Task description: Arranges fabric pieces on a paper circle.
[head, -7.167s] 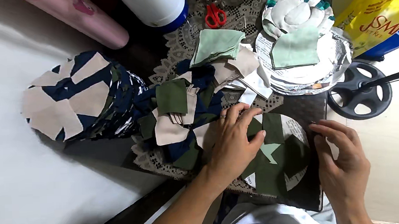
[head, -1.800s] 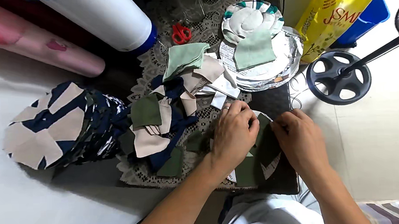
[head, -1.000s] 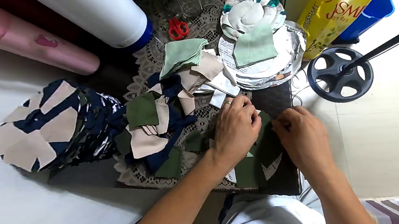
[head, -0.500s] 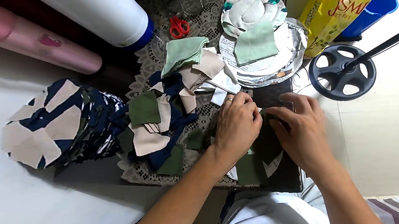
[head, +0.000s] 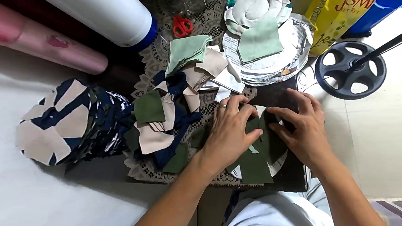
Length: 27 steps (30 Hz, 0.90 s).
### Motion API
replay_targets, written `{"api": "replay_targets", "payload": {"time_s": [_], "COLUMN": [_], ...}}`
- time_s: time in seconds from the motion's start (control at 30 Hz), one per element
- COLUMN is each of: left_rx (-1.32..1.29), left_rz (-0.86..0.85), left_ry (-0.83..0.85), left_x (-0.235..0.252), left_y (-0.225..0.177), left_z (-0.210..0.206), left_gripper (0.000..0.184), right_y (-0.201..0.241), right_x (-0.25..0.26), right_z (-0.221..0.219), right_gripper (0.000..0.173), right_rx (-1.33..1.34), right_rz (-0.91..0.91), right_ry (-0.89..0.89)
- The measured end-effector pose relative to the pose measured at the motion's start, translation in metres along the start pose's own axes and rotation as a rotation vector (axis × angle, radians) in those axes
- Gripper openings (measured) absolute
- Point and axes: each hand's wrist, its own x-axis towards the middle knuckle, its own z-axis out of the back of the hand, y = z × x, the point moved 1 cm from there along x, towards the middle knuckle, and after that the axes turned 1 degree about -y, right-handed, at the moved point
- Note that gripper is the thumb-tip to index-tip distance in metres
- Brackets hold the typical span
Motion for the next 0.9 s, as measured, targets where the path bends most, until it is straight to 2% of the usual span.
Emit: {"api": "replay_targets", "payload": {"time_s": [0.1,0.2,0.3,0.4,0.57,0.8,0.9], "left_rx": [-0.047,-0.001,0.057,0.139,0.155,0.125,-0.030], "left_rz": [-0.010,-0.033,-0.107,-0.184,-0.169,-0.162,-0.160], "left_ry": [-0.113,-0.192,-0.110,-0.041,0.057,0.135,0.041], "left_x": [-0.006,-0.017,-0.028,-0.033,-0.027,-0.023,-0.022], "left_y": [0.004,0.005,-0.006,-0.021,-0.033,-0.030,-0.028], "left_z": [0.008,0.008,-0.006,-0.025,-0.035,-0.043,-0.024], "left_gripper": [0.033,0.033,0.043,0.058,0.070,0.069,0.066], "right_y": [-0.004,-0.012,-0.021,-0.019,0.000,0.024,0.020], "right_x": [-0.001,-0.008,-0.016,-0.025,-0.034,-0.042,-0.047], "right_z": [0.005,0.016,0.020,0.018,0.012,0.006,0.019], "right_gripper": [0.026,0.024,0.024,0.025,0.027,0.027,0.027], "right_rx": [0.191,0.396,0.441,0.446,0.405,0.456,0.498], "right_rz": [-0.044,-0.155,-0.240,-0.269,-0.253,-0.161,-0.106], "right_ry": [-0.035,-0.162,-0.287,-0.327,-0.301,-0.382,-0.413]}}
